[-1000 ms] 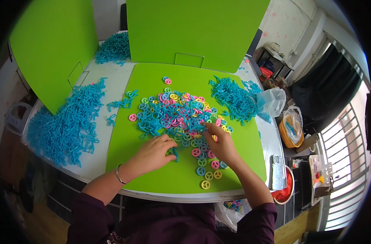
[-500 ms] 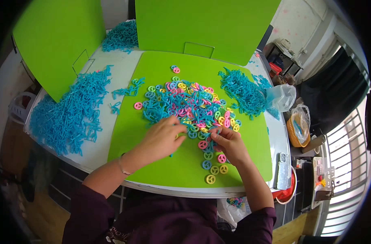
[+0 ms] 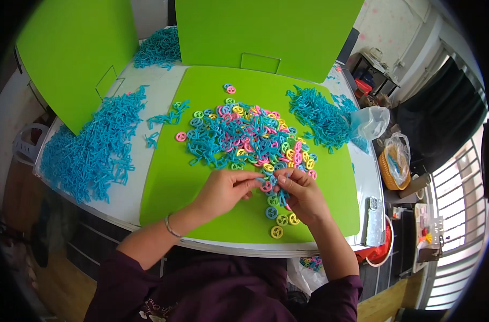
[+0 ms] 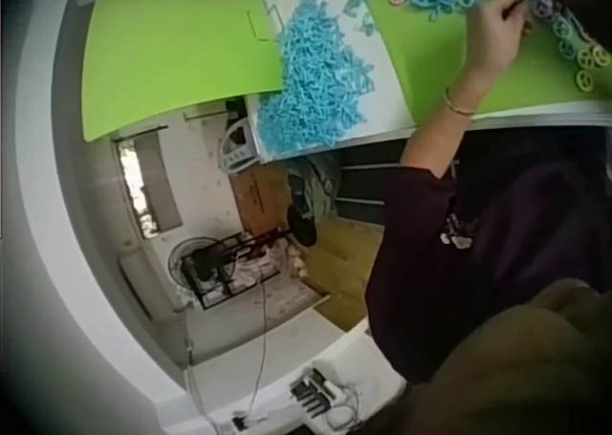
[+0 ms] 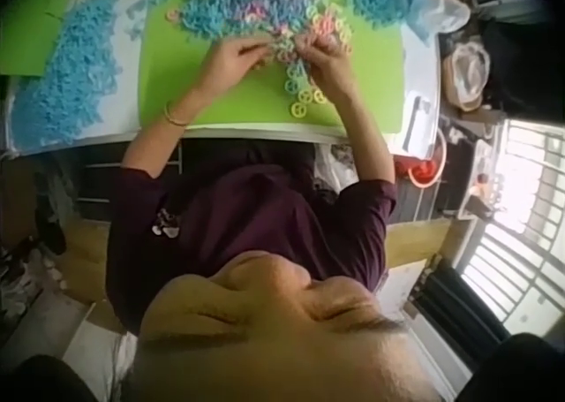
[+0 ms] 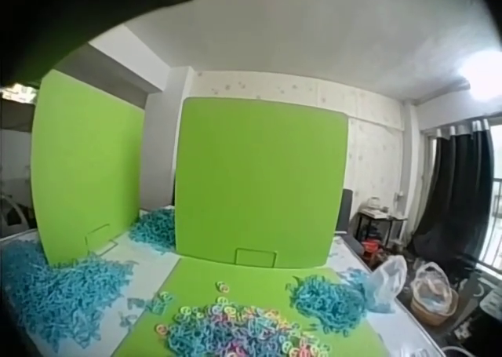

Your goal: The recorder is picking up and connecting small colorful circular plastic toy parts on a green surface.

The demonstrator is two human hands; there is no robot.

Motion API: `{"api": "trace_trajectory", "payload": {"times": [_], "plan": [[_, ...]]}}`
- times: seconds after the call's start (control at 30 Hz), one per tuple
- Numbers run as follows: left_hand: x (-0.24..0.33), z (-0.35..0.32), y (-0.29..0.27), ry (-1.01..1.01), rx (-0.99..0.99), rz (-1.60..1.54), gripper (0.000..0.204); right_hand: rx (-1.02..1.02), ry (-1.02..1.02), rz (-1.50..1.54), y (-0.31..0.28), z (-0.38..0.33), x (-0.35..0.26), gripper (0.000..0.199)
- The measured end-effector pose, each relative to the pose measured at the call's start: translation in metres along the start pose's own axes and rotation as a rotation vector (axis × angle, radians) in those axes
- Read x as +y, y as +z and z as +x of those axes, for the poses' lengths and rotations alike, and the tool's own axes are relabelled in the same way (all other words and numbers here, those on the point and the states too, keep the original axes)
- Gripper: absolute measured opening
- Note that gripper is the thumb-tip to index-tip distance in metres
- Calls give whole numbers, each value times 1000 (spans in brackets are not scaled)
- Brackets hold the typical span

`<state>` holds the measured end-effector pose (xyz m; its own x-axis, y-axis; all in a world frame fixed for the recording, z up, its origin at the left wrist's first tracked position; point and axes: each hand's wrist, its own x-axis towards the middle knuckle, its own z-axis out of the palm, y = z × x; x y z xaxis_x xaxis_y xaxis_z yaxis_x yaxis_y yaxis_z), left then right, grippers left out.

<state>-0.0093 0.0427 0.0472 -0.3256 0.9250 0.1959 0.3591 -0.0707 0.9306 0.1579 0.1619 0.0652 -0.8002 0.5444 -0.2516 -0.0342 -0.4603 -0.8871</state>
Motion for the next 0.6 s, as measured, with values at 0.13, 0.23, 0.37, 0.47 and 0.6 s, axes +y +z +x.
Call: {"api": "trace_trajectory", "payload": {"times": [0.13,0.23,0.37,0.47,0.6], "plan": [[10,-18,5,-25,27,-101,20,8,-70,48,10,-3,18,8],[13,-23,2,163,54,77,19,-12,-87,79,13,-4,28,7],[4,-24,0,319,129,109,19,46,-122,187,26,-10,37,8],[2,-25,1,352,126,115,21,20,-108,281,24,-12,40,9],[1,-25,0,444,107,174,24,-47,-50,298,21,-13,38,8]]}}
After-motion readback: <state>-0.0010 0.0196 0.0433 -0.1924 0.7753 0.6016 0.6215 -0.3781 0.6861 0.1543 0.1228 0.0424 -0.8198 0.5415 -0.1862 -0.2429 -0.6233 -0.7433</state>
